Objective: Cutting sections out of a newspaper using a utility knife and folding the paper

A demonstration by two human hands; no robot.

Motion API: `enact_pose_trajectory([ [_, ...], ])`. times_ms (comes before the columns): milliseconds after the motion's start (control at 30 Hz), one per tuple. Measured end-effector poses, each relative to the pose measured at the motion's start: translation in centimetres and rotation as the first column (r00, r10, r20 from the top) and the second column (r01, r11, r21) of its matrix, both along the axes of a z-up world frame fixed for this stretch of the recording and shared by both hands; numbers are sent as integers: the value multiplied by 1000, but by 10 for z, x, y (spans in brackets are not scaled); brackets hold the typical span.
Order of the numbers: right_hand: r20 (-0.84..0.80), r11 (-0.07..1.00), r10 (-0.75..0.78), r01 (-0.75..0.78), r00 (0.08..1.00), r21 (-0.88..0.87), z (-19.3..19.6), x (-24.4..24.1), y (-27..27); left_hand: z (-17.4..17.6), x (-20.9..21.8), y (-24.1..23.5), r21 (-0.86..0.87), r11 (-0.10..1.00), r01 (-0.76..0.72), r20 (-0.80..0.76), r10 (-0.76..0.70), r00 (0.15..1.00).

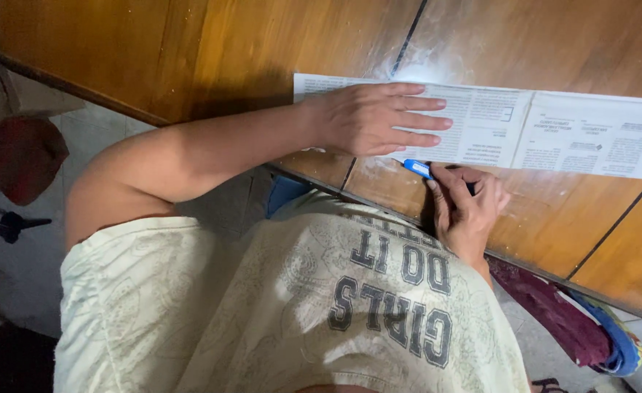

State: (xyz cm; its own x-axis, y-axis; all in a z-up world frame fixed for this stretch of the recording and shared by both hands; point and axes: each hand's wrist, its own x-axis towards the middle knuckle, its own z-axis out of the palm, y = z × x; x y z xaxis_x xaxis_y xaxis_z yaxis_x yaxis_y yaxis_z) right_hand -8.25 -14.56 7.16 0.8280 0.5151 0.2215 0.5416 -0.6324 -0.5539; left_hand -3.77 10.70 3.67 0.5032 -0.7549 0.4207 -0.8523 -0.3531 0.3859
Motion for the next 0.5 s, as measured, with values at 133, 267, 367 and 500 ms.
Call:
enact_pose_trajectory([
  [133,11,1000,5,-5,1000,6,0,1,6,-5,6,-5,16,1000,4,-13,-4,1000],
  [267,3,998,32,-31,999,-58,-11,-1,9,-4,11,-8,-89,995,39,40,-35,999],
  [367,9,996,53,-52,999,-66,-11,-2,16,-9,12,-12,-155,986,54,46,-48,998],
  [500,7,997,76,-76,997,-18,-6,1,31,-9,18,-15,-209,970,127,97,-109,989],
])
